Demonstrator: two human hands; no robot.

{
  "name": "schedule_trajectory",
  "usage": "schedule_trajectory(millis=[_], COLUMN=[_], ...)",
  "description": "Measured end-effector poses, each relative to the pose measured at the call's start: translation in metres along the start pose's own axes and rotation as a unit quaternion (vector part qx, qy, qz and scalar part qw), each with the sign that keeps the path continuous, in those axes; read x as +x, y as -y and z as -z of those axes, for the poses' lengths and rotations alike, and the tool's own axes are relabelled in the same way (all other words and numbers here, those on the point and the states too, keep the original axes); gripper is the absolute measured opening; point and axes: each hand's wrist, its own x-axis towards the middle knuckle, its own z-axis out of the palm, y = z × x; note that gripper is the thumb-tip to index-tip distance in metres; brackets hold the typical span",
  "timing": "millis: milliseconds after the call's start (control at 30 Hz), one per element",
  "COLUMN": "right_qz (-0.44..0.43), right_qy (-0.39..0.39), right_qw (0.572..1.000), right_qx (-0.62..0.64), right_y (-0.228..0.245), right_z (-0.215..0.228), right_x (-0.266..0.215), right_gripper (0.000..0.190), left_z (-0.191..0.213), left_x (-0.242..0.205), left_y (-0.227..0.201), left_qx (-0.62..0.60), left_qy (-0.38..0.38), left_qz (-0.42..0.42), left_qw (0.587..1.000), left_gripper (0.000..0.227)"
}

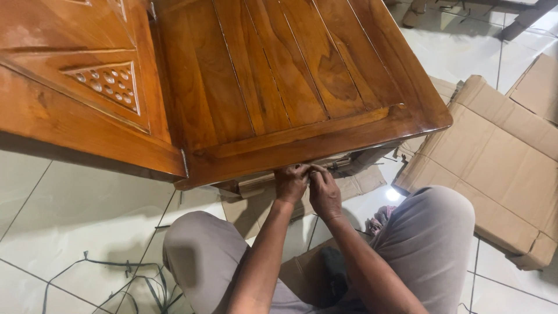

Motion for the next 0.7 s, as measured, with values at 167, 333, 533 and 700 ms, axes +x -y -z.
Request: schedule_trajectory(millis=[167,333,533,700], right_qz=[-0.096,-0.183,-0.281,-0.382], right_qy=[0.014,0.02,0.03,0.065], right_qw=[0.992,0.975,0.945,0.905], right_qx=[0.082,0.127,0.166,0.175], right_y=[-0.004,-0.01,-0.005,-0.007], right_z=[-0.004,-0.018,-0.015,-0.018], right_x=[-0.007,-0.014,-0.01,-0.01], right_gripper=[0.01,0.012,0.004,0.008], left_z=[0.005,0.003,0.005,0.017], left_x=[-0.006,-0.008,-0.011,-0.009], left_y=[-0.004,-0.008,-0.014,-0.024], left_qx=[-0.013,-0.031,0.092,0.095], left_qy=[0.017,0.008,-0.033,-0.097], left_qz=[-0.012,-0.004,-0.017,-0.044], left_qw=[1.0,0.999,0.995,0.99], left_gripper=[0.013,0.007,0.014,0.016])
